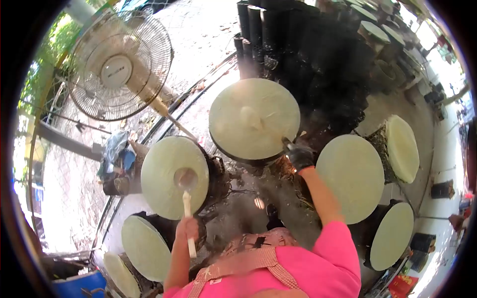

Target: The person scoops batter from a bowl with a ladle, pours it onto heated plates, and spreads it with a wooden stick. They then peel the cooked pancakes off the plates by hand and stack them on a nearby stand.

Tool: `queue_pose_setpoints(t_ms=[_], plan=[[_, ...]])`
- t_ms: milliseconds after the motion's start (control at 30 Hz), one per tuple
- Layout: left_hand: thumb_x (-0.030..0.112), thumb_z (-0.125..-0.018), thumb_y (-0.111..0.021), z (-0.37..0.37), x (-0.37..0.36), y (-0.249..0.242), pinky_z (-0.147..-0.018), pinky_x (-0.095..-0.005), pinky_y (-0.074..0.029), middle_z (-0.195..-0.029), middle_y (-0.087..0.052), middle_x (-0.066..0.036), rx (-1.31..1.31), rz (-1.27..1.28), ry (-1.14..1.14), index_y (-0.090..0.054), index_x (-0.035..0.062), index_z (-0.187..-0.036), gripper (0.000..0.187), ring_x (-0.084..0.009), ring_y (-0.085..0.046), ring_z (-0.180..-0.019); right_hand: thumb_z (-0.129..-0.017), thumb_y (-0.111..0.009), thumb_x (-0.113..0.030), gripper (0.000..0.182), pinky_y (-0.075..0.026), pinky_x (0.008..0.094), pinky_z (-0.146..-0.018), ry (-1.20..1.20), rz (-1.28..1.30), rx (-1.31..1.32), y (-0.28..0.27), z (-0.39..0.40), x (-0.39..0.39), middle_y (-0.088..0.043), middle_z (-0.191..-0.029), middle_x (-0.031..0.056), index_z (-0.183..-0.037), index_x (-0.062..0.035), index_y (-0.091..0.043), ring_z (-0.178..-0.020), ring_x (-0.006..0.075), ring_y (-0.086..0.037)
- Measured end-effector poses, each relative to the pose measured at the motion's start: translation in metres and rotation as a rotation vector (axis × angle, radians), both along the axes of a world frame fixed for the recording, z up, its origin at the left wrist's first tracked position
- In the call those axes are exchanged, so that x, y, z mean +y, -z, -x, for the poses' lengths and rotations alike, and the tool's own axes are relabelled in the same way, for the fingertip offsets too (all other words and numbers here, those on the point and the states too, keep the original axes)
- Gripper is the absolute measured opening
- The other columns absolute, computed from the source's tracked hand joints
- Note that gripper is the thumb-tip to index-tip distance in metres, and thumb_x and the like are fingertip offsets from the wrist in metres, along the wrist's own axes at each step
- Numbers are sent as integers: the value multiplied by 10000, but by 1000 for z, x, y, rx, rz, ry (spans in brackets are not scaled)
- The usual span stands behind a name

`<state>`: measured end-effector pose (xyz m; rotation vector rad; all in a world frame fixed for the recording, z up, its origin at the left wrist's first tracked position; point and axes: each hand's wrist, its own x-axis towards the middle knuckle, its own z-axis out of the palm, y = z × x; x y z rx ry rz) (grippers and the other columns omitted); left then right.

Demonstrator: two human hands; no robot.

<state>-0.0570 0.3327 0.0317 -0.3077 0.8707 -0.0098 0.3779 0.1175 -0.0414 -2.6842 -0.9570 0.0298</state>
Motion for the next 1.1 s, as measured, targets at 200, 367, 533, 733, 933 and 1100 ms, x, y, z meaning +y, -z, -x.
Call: queue_pose_setpoints(t_ms=[200, 367, 533, 733, 933, 1100], plan=[[172, -852, -448, -115, 32, 11, -255, -196, -242, -463, -306, 32, -79, -420, 64, -340, 119, -644, 240, -60, -301, -330, -794, -457, -370, 309, -459, 407, -595, 243, 23, 12, -2, 19, -32, -598, -731, 159, -837, -104, -608, -650, 318, -577], [44, -791, -446, -192, 22, 2, -273, -189, -252, -520, -332, 24, -87, -540, 93, -337, 116, -727, 146, -46, -313, -361, -814, -443, -326, 275, -430, 414, -510, 213, -65, -120, 4, 35, -59, -555, -603, 123, -742, -88, -562, -589, 302, -566], [44, -768, -434, -243, -23, 2, -291, -202, -251, -530, -314, 10, 127, -923, 212, -321, 128, -805, 146, -80, -285, -346, -772, -475, -320, 236, -442, 413, -512, 198, -26, -174, 88, 90, -61, -570, -623, 139, -696, -120, -575, -568, 314, -560], [279, -857, -443, -171, -22, -55, -278, -200, -213, -364, -233, 48, -216, -696, 415, -235, 182, -456, 462, -74, -236, -288, -753, -535, -339, 208, -418, 362, -468, 71, -53, -261, -4, 169, -40, -554, -583, 62, -720, -145, -603, -510, 238, -537], [296, -891, -411, -62, -35, -18, -269, -167, -203, -522, -273, 42, -158, -241, 183, -436, 302, -1052, 163, -43, -234, -338, -724, -619, -237, 274, -425, 334, -487, -40, -196, -333, -16, 192, -44, -554, -618, 52, -941, -71, -615, -527, 209, -527], [243, -905, -379, -31, -62, -33, -264, -167, -225, -528, -283, 29, -272, -36, -36, -466, 212, -1065, 185, -39, -260, -352, -764, -590, -190, 313, -463, 304, -558, -60, -768, 197, -21, 193, -30, -571, -670, 46, -1012, -1, -560, -613, 194, -582]])
